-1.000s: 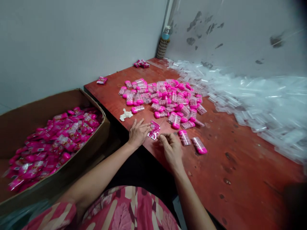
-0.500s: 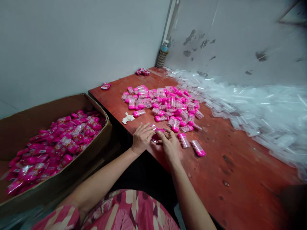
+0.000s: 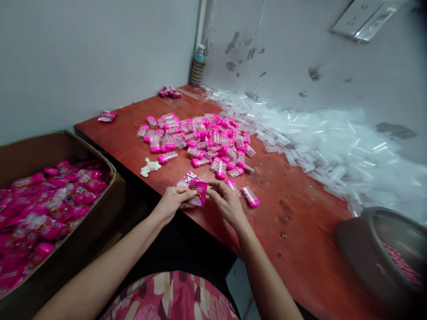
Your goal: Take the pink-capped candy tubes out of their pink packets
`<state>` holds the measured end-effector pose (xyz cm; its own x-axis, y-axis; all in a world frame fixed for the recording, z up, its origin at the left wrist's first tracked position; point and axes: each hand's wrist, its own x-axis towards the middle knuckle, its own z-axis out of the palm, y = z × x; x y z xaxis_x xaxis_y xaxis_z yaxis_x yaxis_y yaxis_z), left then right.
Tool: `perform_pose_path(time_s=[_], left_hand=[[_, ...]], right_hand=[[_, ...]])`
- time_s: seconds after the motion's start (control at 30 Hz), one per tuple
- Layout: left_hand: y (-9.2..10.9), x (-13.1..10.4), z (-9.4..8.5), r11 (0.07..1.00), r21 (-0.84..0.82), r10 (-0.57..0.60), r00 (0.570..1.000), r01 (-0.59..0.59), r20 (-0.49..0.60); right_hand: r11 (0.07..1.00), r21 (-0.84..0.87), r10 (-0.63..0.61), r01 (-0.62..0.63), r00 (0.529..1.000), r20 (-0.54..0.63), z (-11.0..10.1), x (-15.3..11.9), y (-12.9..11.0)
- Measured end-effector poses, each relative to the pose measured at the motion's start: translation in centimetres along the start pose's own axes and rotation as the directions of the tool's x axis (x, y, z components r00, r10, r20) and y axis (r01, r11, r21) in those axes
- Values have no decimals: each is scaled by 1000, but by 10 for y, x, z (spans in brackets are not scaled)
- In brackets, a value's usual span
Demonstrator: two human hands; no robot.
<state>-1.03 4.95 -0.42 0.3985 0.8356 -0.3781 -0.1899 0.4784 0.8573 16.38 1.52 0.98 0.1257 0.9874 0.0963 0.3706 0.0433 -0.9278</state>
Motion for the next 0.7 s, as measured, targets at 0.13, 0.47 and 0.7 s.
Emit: perform_pose_path(time_s=[0.13,0.47,0.7], left_hand=[[3,-3,6,996,-86,-18,995,10,-95],[-6,-3,30,875,-479,-162,973,66,-162],[-11,-3,44,801,-598,-186,964,36,-192]], right_hand=[[733,-625,-215,267,964,160,-69,3,17],[376,-854,7,360,920,392,-151,-26,68],[416,-894,-111,169,985,134,-115,-50,53]])
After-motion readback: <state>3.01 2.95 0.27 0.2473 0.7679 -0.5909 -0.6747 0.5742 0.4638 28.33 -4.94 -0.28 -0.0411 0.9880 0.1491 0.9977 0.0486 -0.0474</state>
